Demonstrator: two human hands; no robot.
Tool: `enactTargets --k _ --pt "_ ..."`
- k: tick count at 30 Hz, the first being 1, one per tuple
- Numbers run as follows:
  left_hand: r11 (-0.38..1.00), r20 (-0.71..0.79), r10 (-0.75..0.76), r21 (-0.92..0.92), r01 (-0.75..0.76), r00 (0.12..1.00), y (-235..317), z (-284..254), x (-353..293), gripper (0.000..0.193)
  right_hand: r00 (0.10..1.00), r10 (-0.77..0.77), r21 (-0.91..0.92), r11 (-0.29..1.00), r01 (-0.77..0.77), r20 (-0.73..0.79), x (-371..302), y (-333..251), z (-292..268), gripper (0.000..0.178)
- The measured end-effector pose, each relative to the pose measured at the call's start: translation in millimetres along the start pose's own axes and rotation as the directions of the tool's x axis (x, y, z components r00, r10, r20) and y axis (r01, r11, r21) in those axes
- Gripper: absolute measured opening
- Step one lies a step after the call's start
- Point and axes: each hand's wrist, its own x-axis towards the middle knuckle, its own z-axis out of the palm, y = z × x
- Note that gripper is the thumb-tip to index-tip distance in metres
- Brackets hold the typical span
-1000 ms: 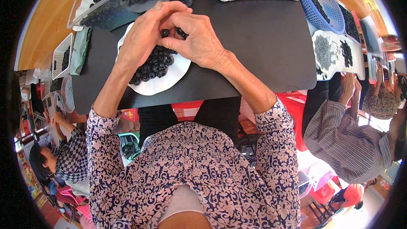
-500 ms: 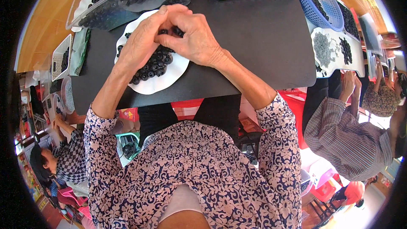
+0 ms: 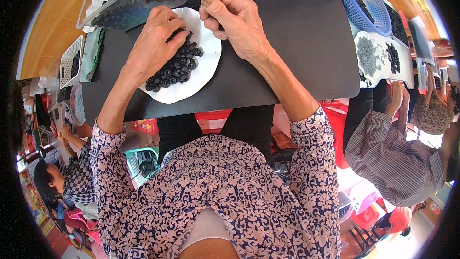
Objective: The person sorts small black parts by hand, transferring them from a large plastic crate into a white plate.
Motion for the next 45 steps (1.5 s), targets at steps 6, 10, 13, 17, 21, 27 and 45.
enactTargets --k 6,10,13,17,21,27,45 --pt "0.982 0.029 -0.051 0.182 0.045 0.998 9.6 14.8 5.7 0.018 0.998 0.015 -0.087 0.996 -0.009 0.063 -0.8 -2.2 1.1 0.024" --pt "0.986 0.050 -0.062 0.161 0.053 0.997 6.5 15.2 9.2 0.019 0.998 0.010 -0.160 0.987 0.000 0.058 -1.3 -2.4 1.3 0.022" --pt "0.995 0.030 -0.086 -0.037 0.087 0.996 -1.4 8.7 7.4 0.019 0.998 -0.010 -0.189 0.982 0.021 0.059 -0.9 -3.8 1.2 0.021" --pt "0.718 0.197 -0.345 -0.574 0.394 0.917 -3.3 -3.4 10.3 0.019 0.998 -0.058 -0.330 0.942 0.057 0.006 -2.3 -4.9 3.4 0.020" --pt "0.167 0.242 -0.379 -0.931 0.323 0.893 -4.7 7.2 7.9 0.020 0.939 -0.302 -0.526 0.778 0.344 0.166 -0.6 4.1 9.4 0.016" --pt "0.013 0.316 -0.299 -0.942 0.335 0.901 -0.8 16.0 3.5 0.022 0.935 -0.303 -0.643 0.683 0.347 0.183 -1.7 2.8 12.9 0.019" --pt "-0.041 0.381 -0.364 -0.918 0.394 0.850 -1.0 2.3 -1.7 0.019 0.955 -0.240 -0.647 0.703 0.295 0.175 -2.4 0.5 12.8 0.024"
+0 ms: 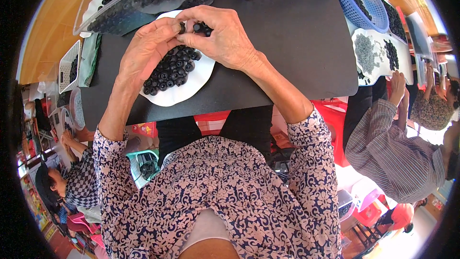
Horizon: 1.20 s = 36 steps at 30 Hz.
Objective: The person sorts small black parts by hand, transferring them from a large plastic crate into a white plate.
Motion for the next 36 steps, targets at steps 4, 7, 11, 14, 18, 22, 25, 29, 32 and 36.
enactTargets --k 4,7,11,14,18,22,25,29,32,36 --pt "1.000 0.007 0.003 -0.023 -0.003 1.000 -1.5 4.7 -2.4 0.018 0.999 -0.039 -0.010 0.999 0.039 -0.027 -0.2 0.7 2.7 0.026" --pt "1.000 0.023 0.010 -0.005 -0.010 1.000 -3.4 5.7 -4.1 0.020 0.998 -0.053 -0.020 0.998 0.052 -0.037 -0.9 1.5 2.6 0.025" --pt "0.992 -0.026 0.119 0.045 -0.118 0.992 -0.2 7.4 -3.9 0.031 0.996 -0.086 -0.028 0.996 0.085 -0.036 -0.4 -0.2 1.7 0.023" --pt "0.988 -0.035 0.150 0.027 -0.149 0.988 0.6 6.7 7.3 0.039 0.994 -0.107 0.016 0.994 0.107 0.001 0.1 0.5 2.8 0.024" --pt "0.994 0.032 0.108 0.030 -0.109 0.994 -0.8 9.6 8.2 0.043 0.995 -0.097 0.052 0.994 0.097 -0.009 -0.7 0.6 1.3 0.026" --pt "0.996 0.025 0.087 0.023 -0.087 0.996 -1.2 11.3 -2.1 0.035 0.992 -0.099 0.009 0.995 0.100 -0.076 1.5 3.0 -2.1 0.026" --pt "0.995 0.022 0.081 0.060 -0.082 0.996 -3.0 12.0 -3.5 0.030 0.994 -0.107 -0.034 0.994 0.106 -0.035 1.2 4.2 -2.8 0.025" --pt "0.994 -0.019 0.079 0.072 -0.077 0.997 -5.8 12.5 -7.2 0.027 0.996 -0.080 -0.050 0.996 0.078 -0.049 -0.1 3.1 1.0 0.026" --pt "0.977 -0.007 0.060 0.203 -0.057 0.998 -7.2 7.3 -5.5 0.032 0.990 -0.126 -0.076 0.990 0.122 -0.060 -1.8 4.7 1.6 0.027" --pt "0.896 -0.021 0.234 0.394 -0.207 0.972 0.4 3.9 -4.4 0.041 0.990 -0.127 -0.099 0.988 0.121 -0.059 -1.9 -0.7 0.1 0.029"
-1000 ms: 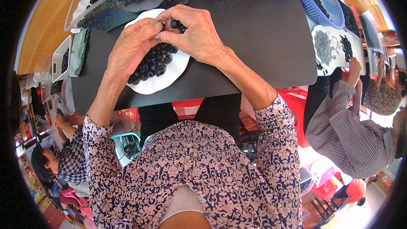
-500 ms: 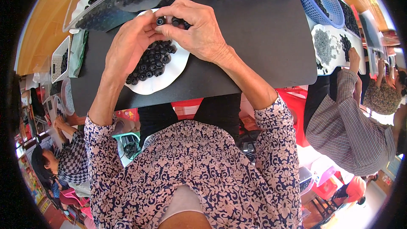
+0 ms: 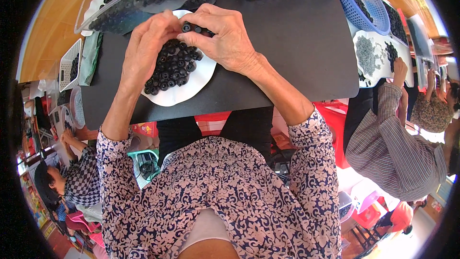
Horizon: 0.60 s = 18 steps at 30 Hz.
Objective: The person sorts small black parts by hand, transferring them from a large plastic crate into a white plate.
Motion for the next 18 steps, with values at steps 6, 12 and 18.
enactTargets --k 6,12,18 --pt "0.986 0.048 0.152 0.058 -0.154 0.987 0.6 15.5 20.6 0.053 0.996 -0.083 0.037 0.996 0.084 -0.014 -1.5 4.8 9.9 0.026" --pt "0.983 0.179 0.098 0.133 -0.123 0.979 12.3 23.4 10.9 0.051 1.000 0.008 0.036 0.999 -0.009 0.012 -2.3 -6.3 4.7 0.024" --pt "0.983 0.116 0.134 0.111 -0.147 0.984 11.2 32.1 5.6 0.055 0.998 0.043 0.059 0.997 -0.046 0.055 -3.3 -3.2 1.6 0.023"
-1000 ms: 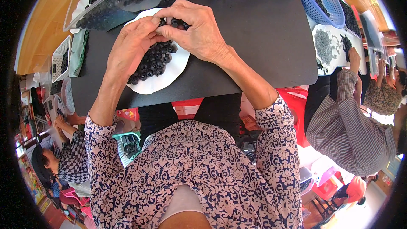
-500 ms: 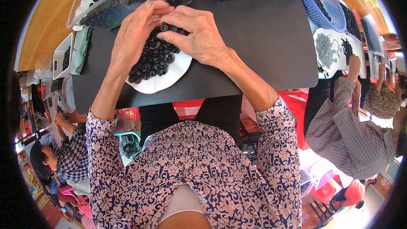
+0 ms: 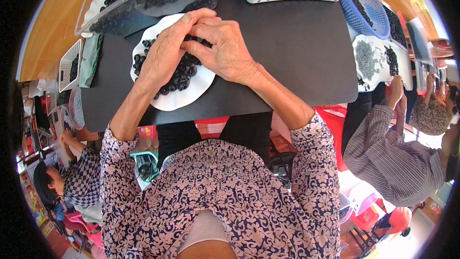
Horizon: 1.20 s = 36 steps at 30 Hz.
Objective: The person sorts small black parts by hand, transferring them from a large plastic crate into a white plate.
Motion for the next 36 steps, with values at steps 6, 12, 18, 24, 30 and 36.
enactTargets --k 6,12,18,24,30,36 --pt "0.999 -0.050 -0.020 -0.028 0.018 0.999 4.6 -3.9 -6.8 0.049 0.991 0.015 0.102 0.995 -0.002 -0.134 2.7 -3.3 11.4 0.021" --pt "0.986 -0.112 0.049 -0.153 -0.066 0.992 21.6 -11.9 -74.7 0.032 0.937 -0.106 -0.351 0.936 -0.018 -0.332 49.1 -19.8 -58.4 0.018" --pt "0.889 0.064 -0.162 -0.423 0.174 0.985 9.3 17.2 -124.1 0.020 0.973 -0.118 -0.735 0.675 -0.070 -0.201 95.5 46.0 -136.1 0.019" --pt "0.725 -0.004 -0.180 -0.677 0.130 0.984 -8.7 14.6 -139.7 0.024 0.842 -0.511 0.026 0.852 0.523 -0.171 83.8 -12.2 -21.1 0.015" --pt "0.773 -0.079 -0.201 -0.626 0.108 0.976 -21.2 24.2 -129.0 0.027 0.848 -0.297 -0.199 0.888 0.414 0.439 37.8 -31.7 67.8 0.031" --pt "0.779 -0.082 -0.159 -0.623 0.074 0.984 -22.9 30.7 -120.3 0.022 0.814 -0.177 -0.237 0.903 0.357 0.554 38.4 -12.1 70.8 0.033"
